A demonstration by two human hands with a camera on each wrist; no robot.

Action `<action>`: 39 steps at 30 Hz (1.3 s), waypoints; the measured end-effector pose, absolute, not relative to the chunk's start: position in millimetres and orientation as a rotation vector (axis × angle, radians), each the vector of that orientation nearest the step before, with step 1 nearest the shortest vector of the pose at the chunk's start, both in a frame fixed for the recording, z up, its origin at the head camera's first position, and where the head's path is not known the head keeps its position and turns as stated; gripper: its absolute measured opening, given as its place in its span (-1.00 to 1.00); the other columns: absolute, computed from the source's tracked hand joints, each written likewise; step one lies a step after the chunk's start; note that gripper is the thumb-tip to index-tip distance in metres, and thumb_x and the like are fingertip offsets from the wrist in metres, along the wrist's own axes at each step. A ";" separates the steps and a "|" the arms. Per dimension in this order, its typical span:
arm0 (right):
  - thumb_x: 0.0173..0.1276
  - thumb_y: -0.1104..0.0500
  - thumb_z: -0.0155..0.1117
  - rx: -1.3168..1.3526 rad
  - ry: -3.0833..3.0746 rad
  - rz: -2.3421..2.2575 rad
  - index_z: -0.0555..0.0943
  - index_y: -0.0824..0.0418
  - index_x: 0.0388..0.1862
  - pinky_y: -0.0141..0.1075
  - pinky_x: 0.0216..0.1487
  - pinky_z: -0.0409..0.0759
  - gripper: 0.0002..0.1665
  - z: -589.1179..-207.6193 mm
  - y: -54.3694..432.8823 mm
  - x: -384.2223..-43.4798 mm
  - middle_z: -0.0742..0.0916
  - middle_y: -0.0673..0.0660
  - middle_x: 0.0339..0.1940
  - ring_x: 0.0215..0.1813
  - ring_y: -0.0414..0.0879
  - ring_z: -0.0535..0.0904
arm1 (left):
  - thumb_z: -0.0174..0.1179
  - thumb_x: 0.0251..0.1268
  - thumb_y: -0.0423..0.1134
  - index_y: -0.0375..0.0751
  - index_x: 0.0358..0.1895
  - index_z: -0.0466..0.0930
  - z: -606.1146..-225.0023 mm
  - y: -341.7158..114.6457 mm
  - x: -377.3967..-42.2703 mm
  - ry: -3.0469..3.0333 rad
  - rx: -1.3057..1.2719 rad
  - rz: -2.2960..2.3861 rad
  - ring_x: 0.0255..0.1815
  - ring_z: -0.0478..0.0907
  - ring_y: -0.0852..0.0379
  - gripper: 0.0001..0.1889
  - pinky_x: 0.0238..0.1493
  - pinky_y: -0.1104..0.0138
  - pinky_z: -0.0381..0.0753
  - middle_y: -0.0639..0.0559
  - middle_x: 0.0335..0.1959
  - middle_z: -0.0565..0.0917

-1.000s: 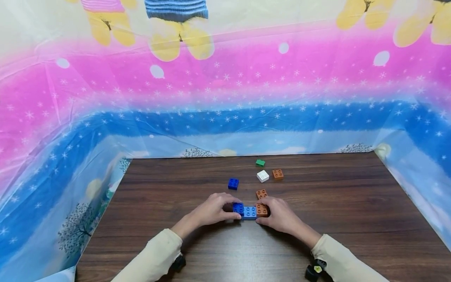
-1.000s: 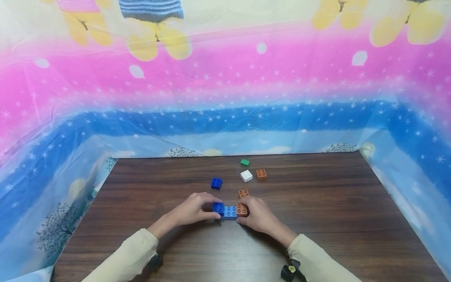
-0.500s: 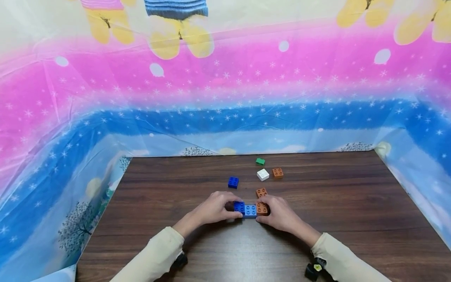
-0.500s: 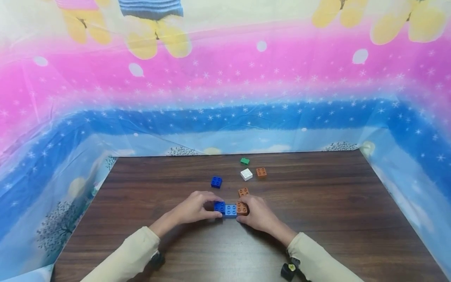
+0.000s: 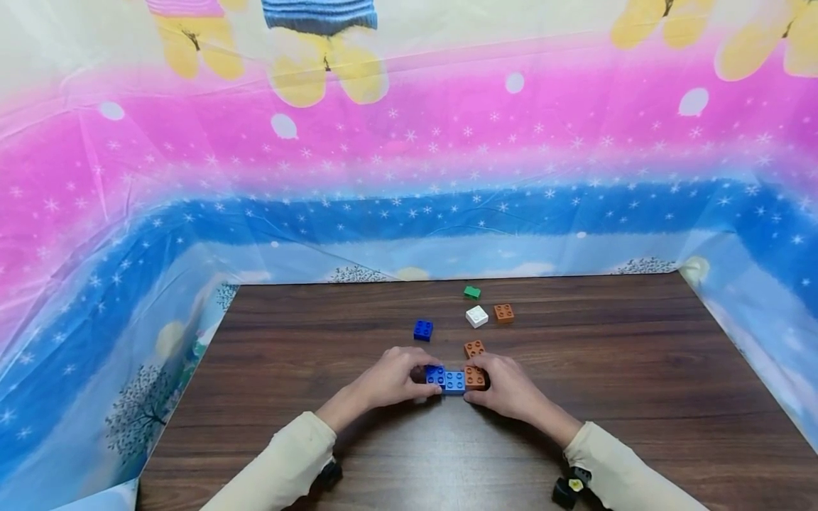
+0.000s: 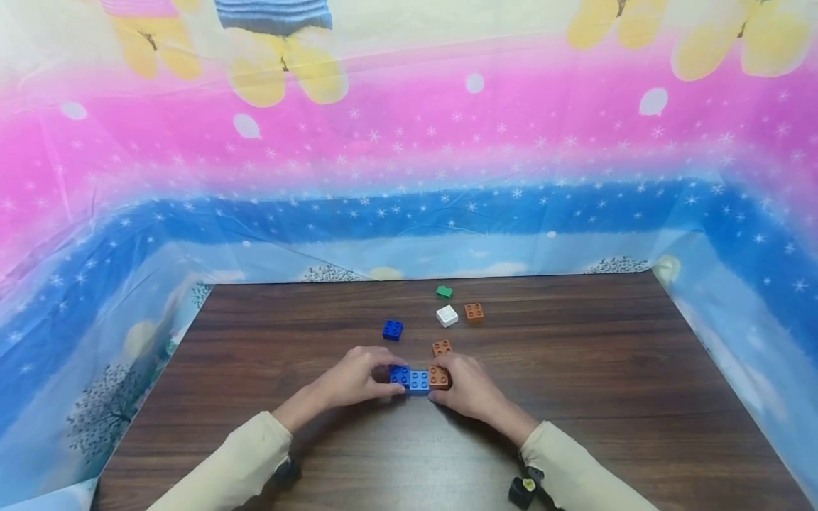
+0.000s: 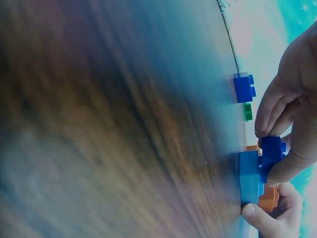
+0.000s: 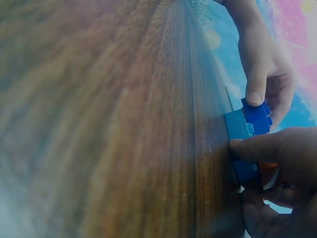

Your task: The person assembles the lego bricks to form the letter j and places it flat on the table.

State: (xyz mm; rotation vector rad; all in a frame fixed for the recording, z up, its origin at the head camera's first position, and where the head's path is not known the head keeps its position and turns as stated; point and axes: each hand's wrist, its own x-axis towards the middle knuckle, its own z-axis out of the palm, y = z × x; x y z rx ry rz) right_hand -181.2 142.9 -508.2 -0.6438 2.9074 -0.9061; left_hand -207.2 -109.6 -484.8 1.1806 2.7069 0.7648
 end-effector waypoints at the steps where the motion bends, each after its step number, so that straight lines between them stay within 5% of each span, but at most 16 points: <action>1: 0.09 0.10 0.66 -0.645 2.910 -0.904 0.72 0.18 0.07 -0.18 -0.18 0.51 -0.45 -508.3 143.1 -181.3 0.75 0.02 -0.13 -0.20 -0.18 0.58 | 0.40 0.33 0.02 -0.11 0.17 0.71 -485.3 -109.6 -207.8 2.708 1.182 0.767 -0.24 0.55 0.32 -0.56 -0.22 0.45 0.53 0.12 -0.10 0.74; 39: 0.09 0.10 0.66 -0.643 2.916 -0.893 0.72 0.18 0.05 -0.16 -0.18 0.52 -0.47 -508.5 143.0 -181.4 0.75 0.03 -0.13 -0.20 -0.17 0.58 | 0.47 0.24 -0.10 -0.17 0.00 0.74 -486.2 -105.8 -205.8 2.723 1.166 0.823 -0.26 0.60 0.29 -0.66 -0.24 0.47 0.58 0.06 -0.20 0.73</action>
